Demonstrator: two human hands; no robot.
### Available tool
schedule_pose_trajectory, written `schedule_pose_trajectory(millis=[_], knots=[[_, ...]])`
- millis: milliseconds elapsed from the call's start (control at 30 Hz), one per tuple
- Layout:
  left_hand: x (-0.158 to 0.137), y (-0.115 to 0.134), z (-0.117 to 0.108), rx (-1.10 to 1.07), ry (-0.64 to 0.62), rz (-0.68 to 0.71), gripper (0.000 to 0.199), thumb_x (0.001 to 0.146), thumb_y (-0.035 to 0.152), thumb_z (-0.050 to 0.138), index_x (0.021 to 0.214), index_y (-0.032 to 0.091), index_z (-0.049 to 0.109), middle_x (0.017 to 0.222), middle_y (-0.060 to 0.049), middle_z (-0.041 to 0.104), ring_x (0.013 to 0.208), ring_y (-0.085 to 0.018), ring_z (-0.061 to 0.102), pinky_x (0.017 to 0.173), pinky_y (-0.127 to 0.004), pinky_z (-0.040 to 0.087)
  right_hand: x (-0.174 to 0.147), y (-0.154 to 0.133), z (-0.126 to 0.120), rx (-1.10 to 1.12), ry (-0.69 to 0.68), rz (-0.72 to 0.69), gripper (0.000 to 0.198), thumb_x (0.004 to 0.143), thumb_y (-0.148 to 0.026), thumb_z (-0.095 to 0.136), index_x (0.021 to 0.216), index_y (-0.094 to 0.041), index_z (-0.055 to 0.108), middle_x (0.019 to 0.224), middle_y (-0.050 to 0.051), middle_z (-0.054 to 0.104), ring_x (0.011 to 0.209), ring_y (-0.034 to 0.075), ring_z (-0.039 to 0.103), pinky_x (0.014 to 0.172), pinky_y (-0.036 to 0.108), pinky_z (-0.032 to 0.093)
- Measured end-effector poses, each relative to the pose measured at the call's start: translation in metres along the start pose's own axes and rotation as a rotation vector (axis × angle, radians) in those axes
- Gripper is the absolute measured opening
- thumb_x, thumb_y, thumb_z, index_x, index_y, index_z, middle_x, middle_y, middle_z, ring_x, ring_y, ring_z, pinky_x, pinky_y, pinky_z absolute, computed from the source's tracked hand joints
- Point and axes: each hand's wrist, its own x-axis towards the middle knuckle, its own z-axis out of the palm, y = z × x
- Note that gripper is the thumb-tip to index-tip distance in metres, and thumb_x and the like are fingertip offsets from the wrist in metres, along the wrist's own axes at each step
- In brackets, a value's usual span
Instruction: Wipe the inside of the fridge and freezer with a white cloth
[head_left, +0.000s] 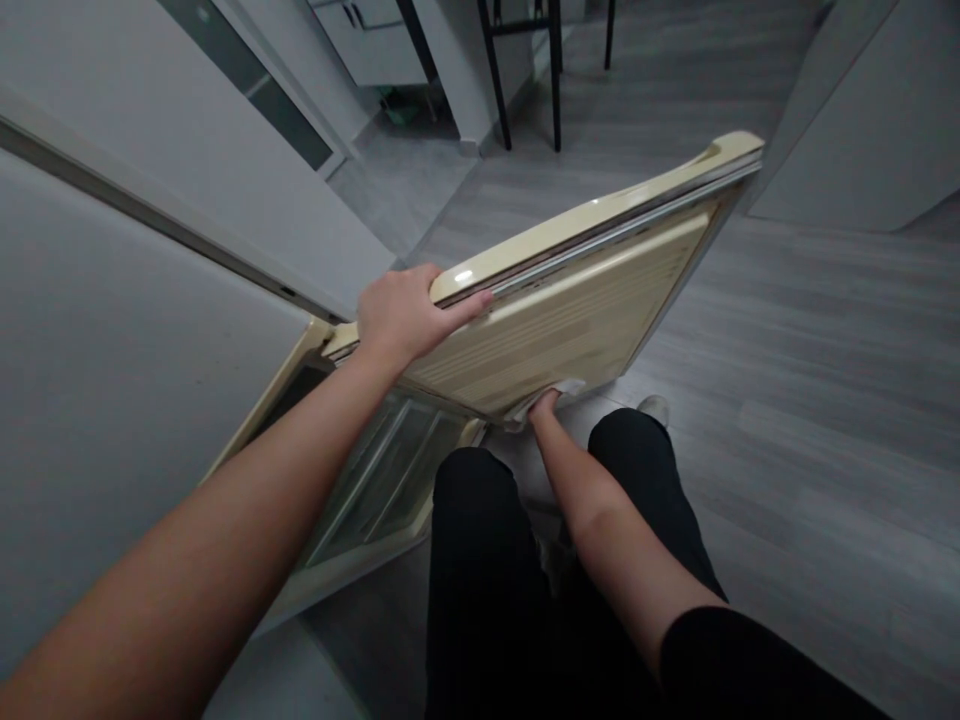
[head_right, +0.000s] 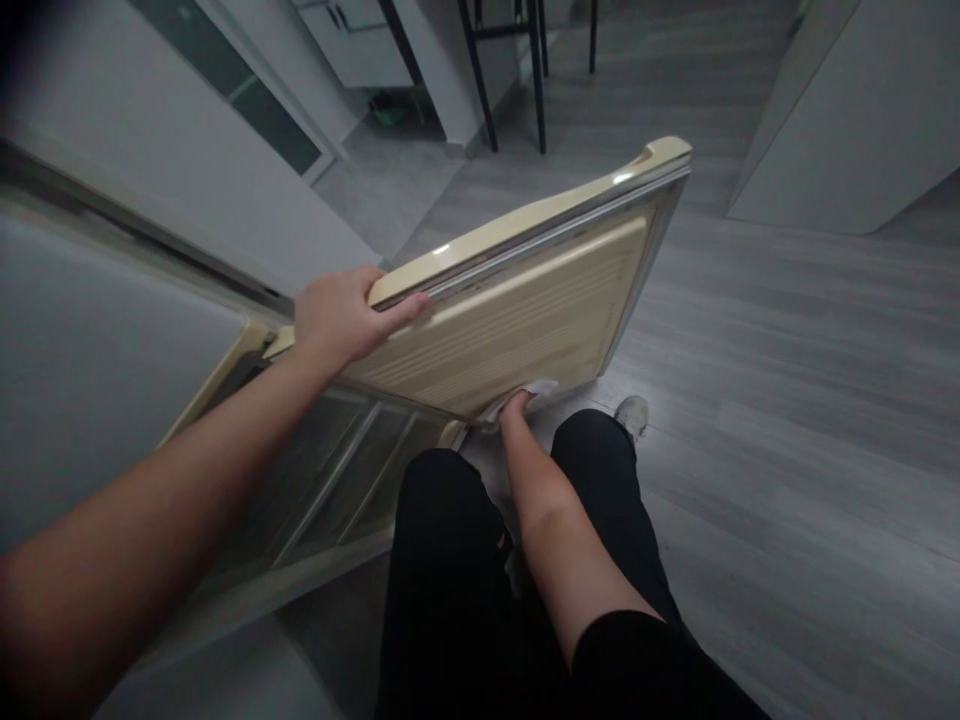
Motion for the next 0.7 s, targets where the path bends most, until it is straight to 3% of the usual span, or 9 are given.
schedule_pose_trajectory(millis=[67, 167, 300, 467, 700], knots=[[0.002, 0.001, 0.0, -0.026, -0.001, -0.018, 0.072, 0.079, 0.087, 0.043, 0.104, 0.026, 0.072, 0.096, -0.013, 0.074, 0.104, -0.036, 0.066, 0.077, -0.041, 0.045, -0.008, 0.028, 0.001, -0.01, 0.06, 0.104, 0.062, 0.108, -0.05, 0.018, 0.1, -0.014, 0.068, 0.084, 0.006, 0.073, 0.102, 0.022, 0.067, 0.096, 0.039, 0.056], [0.003, 0.001, 0.001, -0.012, 0.005, -0.043, 0.073, 0.078, 0.088, 0.041, 0.105, 0.027, 0.071, 0.097, -0.012, 0.074, 0.106, -0.036, 0.065, 0.077, -0.04, 0.045, -0.02, 0.057, -0.001, -0.028, 0.024, 0.26, 0.062, 0.105, -0.052, 0.017, 0.092, -0.018, 0.068, 0.076, 0.007, 0.072, 0.095, 0.023, 0.07, 0.096, 0.043, 0.057], [0.004, 0.002, 0.002, 0.042, 0.011, -0.07, 0.075, 0.08, 0.089, 0.038, 0.107, 0.027, 0.07, 0.099, -0.012, 0.074, 0.106, -0.036, 0.065, 0.077, -0.041, 0.045, -0.018, 0.059, -0.008, -0.032, -0.007, 0.336, 0.052, 0.104, -0.049, 0.025, 0.094, -0.021, 0.067, 0.073, 0.004, 0.071, 0.091, 0.022, 0.071, 0.097, 0.042, 0.057], [0.002, 0.002, 0.0, 0.061, -0.018, -0.078, 0.074, 0.08, 0.087, 0.04, 0.111, 0.027, 0.07, 0.099, -0.012, 0.074, 0.109, -0.038, 0.064, 0.079, -0.042, 0.046, -0.004, 0.021, -0.012, -0.043, 0.066, 0.129, 0.048, 0.102, -0.043, 0.026, 0.088, -0.021, 0.067, 0.076, 0.005, 0.073, 0.09, 0.022, 0.07, 0.099, 0.042, 0.055], [-0.005, 0.0, 0.0, 0.077, -0.035, -0.041, 0.072, 0.079, 0.087, 0.042, 0.109, 0.027, 0.071, 0.096, -0.011, 0.074, 0.104, -0.037, 0.066, 0.077, -0.042, 0.046, 0.021, -0.071, -0.036, -0.095, 0.194, -0.17, 0.062, 0.099, -0.043, 0.006, 0.069, -0.027, 0.057, 0.062, -0.001, 0.065, 0.088, 0.014, 0.065, 0.1, 0.03, 0.05]])
